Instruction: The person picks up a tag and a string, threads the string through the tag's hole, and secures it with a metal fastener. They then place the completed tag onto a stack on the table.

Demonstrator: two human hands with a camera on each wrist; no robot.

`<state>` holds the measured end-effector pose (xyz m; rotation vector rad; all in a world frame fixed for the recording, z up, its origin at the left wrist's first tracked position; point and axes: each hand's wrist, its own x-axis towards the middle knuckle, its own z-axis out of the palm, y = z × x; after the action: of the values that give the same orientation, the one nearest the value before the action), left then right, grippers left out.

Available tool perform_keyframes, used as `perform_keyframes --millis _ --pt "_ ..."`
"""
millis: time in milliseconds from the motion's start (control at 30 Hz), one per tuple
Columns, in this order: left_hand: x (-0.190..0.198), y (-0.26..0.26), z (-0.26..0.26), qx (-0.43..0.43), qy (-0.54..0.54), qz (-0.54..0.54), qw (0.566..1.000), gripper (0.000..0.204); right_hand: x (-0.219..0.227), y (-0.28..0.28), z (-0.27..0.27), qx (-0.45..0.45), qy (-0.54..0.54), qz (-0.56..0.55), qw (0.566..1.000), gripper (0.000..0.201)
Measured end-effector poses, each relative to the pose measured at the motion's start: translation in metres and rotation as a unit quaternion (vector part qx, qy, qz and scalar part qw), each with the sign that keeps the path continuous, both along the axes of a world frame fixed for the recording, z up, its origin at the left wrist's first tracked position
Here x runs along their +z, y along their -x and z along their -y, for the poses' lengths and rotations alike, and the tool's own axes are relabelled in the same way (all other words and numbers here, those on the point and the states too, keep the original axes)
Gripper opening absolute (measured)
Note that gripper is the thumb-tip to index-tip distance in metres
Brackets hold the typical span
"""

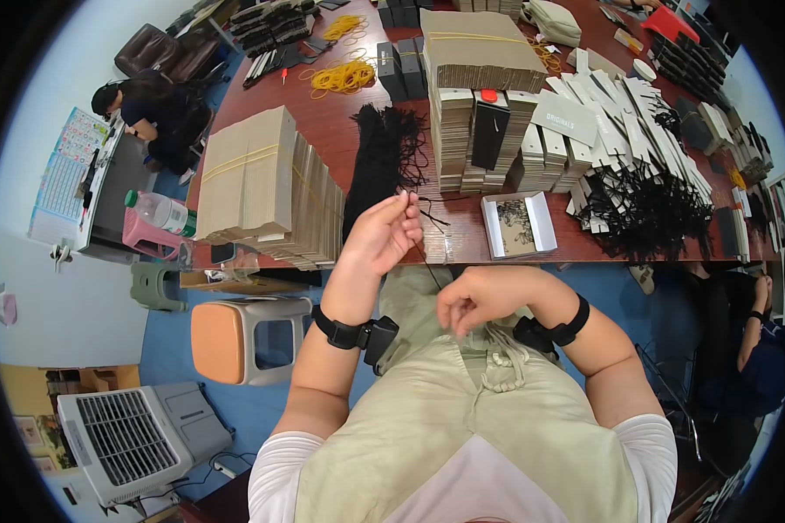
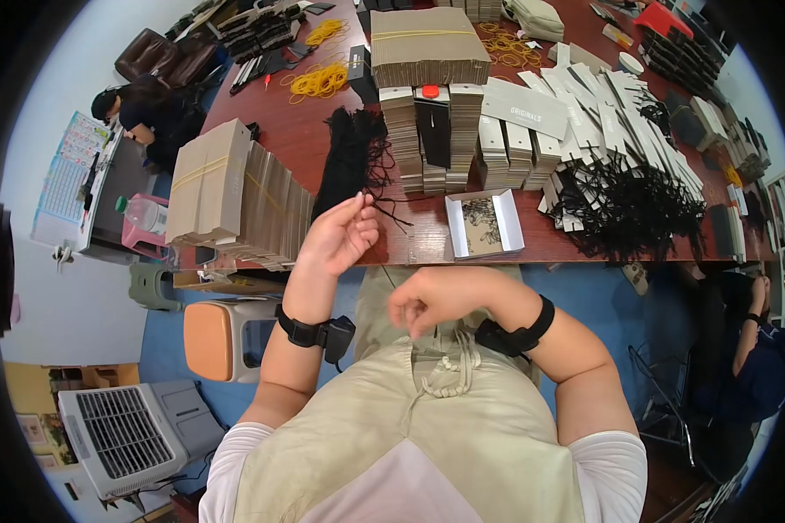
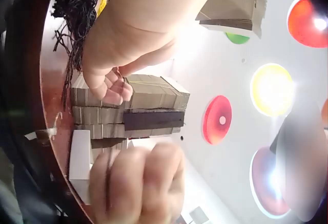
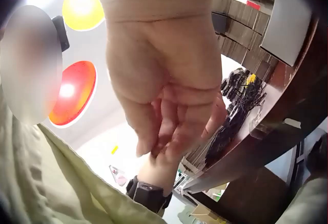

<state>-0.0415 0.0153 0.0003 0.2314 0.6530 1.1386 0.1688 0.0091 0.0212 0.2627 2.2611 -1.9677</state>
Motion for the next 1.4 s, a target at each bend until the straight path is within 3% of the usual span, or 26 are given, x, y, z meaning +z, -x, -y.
perform_keyframes --millis 100,167,233,333,533,733,833,1200,1300,1400 --pt "0.004 0.004 -0.004 0.009 -0.062 -0.029 0.998 0.015 0.003 -0.014 -0.015 0.025 0.050 -0.002 0.998 0.016" --pt "0.014 -0.005 0.002 0.013 -0.077 -0.131 0.988 0.015 0.004 -0.020 -0.018 -0.187 0.061 -0.045 0.979 0.016" --pt "0.016 -0.011 0.010 -0.022 -0.136 -0.196 0.971 0.016 0.001 -0.018 -0.023 -0.430 0.080 -0.095 0.894 0.019" --pt "0.026 -0.032 0.021 -0.030 -0.189 -0.280 0.941 0.016 0.009 -0.015 -0.028 -0.532 0.102 -0.125 0.831 0.022" --pt "0.028 -0.047 0.029 -0.061 -0.203 -0.297 0.931 0.015 0.021 -0.014 -0.023 -0.538 0.108 -0.152 0.822 0.024" --pt "0.025 -0.038 0.027 -0.081 -0.143 -0.245 0.955 0.015 -0.007 -0.017 -0.029 -0.553 -0.009 -0.174 0.815 0.027" --pt "0.026 -0.038 0.026 -0.081 -0.136 -0.237 0.958 0.015 -0.005 -0.017 -0.023 -0.521 0.033 -0.154 0.839 0.030" --pt "0.019 -0.039 0.030 -0.093 -0.152 -0.292 0.940 0.016 0.004 -0.017 -0.032 -0.552 0.125 -0.193 0.801 0.037" --pt "0.018 -0.031 0.029 -0.135 -0.160 -0.286 0.935 0.018 0.003 -0.016 -0.032 -0.553 0.122 -0.207 0.798 0.037" --pt "0.005 -0.034 0.025 -0.073 -0.265 -0.467 0.841 0.028 0.006 -0.015 -0.030 -0.545 0.113 -0.204 0.806 0.039"
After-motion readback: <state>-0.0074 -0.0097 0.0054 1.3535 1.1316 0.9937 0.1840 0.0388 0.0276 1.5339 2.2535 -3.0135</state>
